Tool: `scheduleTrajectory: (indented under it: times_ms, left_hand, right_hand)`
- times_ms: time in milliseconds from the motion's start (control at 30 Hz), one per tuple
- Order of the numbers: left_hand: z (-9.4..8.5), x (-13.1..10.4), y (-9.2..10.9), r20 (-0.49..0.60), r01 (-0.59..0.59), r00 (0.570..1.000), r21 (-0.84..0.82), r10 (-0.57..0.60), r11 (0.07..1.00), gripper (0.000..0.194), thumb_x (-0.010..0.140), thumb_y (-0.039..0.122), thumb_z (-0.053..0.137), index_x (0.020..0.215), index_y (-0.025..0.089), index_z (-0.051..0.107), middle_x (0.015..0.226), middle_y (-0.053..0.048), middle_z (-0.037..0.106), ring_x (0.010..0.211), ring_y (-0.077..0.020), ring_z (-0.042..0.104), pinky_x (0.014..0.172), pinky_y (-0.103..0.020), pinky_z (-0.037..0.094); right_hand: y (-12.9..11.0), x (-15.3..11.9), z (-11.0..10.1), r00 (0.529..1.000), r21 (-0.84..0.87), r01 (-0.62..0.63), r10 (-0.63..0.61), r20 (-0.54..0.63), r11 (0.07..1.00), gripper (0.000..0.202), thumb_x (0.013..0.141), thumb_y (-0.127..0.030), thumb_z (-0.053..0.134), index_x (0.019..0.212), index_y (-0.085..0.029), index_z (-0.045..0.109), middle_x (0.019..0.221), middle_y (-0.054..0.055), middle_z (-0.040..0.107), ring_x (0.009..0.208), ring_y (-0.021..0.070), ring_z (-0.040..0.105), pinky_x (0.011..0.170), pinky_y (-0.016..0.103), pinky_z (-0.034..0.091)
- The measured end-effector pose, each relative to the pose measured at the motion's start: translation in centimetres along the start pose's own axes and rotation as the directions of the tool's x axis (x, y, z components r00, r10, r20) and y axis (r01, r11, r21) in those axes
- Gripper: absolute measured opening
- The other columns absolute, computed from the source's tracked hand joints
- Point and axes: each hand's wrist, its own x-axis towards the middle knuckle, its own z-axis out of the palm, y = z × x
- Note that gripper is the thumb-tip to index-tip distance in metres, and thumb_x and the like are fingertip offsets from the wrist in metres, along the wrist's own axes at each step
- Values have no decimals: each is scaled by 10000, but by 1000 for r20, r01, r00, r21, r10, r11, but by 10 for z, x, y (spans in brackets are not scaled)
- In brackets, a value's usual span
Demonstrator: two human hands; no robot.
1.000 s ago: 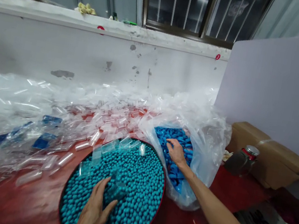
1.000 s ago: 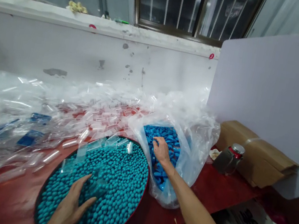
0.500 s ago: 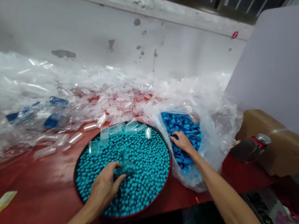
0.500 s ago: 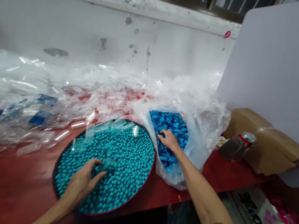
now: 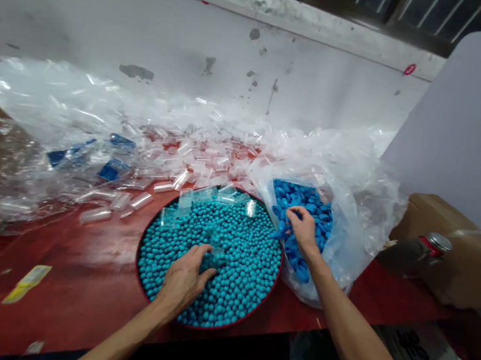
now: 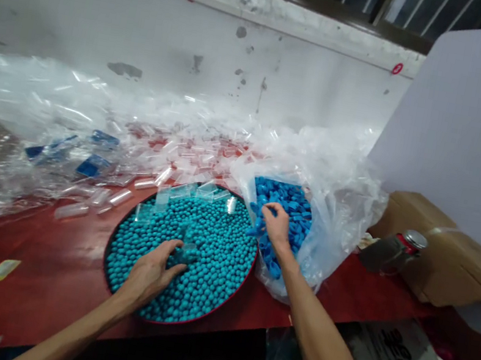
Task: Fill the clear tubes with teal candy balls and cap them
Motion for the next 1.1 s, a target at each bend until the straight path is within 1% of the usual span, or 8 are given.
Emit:
scheduleTrajectory:
  times_ms: [67, 200, 400, 500, 633, 767, 967, 1100]
  left_hand:
    - [2, 2, -3, -12, -5, 1000, 14, 5, 1000, 354, 743, 269, 492, 1088, 202, 456, 1017, -50, 577, 927, -200, 547, 803, -303, 406]
    - [3, 2, -4, -10, -44, 999, 18, 44, 999, 385, 758, 293, 479, 1135, 220, 445, 1045, -50, 564, 939, -201, 544, 815, -312, 411]
    - [-4, -2, -6, 33, -75, 996, -95, 79, 993, 424, 722, 224, 521, 1142, 210, 462, 1006, -59, 553, 908, -193, 529, 817, -320, 401]
    - [-6, -1, -14, 88, -91, 990, -196, 110, 976, 408, 726, 177, 495, 1130, 220, 466, 986, -43, 551, 868, -169, 521, 788, -296, 401]
    - [-6, 2, -23, 122, -121, 980, -261, 157, 958, 397, 704, 187, 524, 1099, 221, 490, 947, -24, 558, 836, -157, 507, 760, -267, 388]
    - [-10, 11, -26, 196, -41, 975, -302, 105, 952, 371, 661, 219, 566, 1031, 200, 548, 842, 0, 567, 753, -142, 504, 684, -234, 383]
    - [-21, 24, -21, 387, 56, 920, -287, 62, 956, 280, 685, 271, 518, 941, 194, 602, 662, 25, 538, 594, -123, 483, 539, -204, 349]
    - [-15, 15, -17, 211, -108, 971, -48, 116, 993, 236, 752, 277, 444, 916, 202, 597, 775, -23, 590, 718, -165, 534, 631, -238, 371]
  right_hand:
    - [-14, -7, 15, 997, -18, 69, -69, 31, 997, 244, 690, -349, 500, 816, -173, 614, 783, 11, 618, 646, 147, 576, 593, 282, 482]
    - [-37, -17, 38, 910, -88, 355, -322, 261, 931, 223, 724, -239, 526, 898, -165, 645, 977, 64, 612, 925, 169, 551, 862, 303, 404]
    - [-50, -41, 17, 835, -216, 505, -411, 366, 835, 252, 803, -196, 436, 988, -174, 607, 1001, 76, 582, 929, 173, 542, 847, 306, 411]
    - [-57, -70, 14, 728, -165, 585, -424, 539, 794, 239, 812, -213, 449, 1013, -206, 577, 955, 45, 589, 883, 157, 549, 802, 287, 432]
    - [-68, -108, 39, 583, -155, 692, -419, 696, 705, 311, 800, -236, 491, 1110, -215, 502, 1048, 62, 532, 947, 175, 510, 795, 288, 433]
    - [-67, -116, 59, 584, -225, 713, -383, 716, 664, 257, 794, -214, 506, 1050, -202, 526, 955, 53, 552, 919, 183, 500, 799, 300, 424]
    - [-52, -109, 55, 539, -177, 724, -387, 748, 667, 186, 808, -206, 489, 982, -222, 553, 939, 40, 529, 872, 156, 507, 754, 266, 435]
    - [-47, -108, 50, 539, -157, 717, -397, 742, 679, 175, 822, -220, 462, 968, -216, 560, 934, 48, 531, 869, 159, 520, 751, 276, 446]
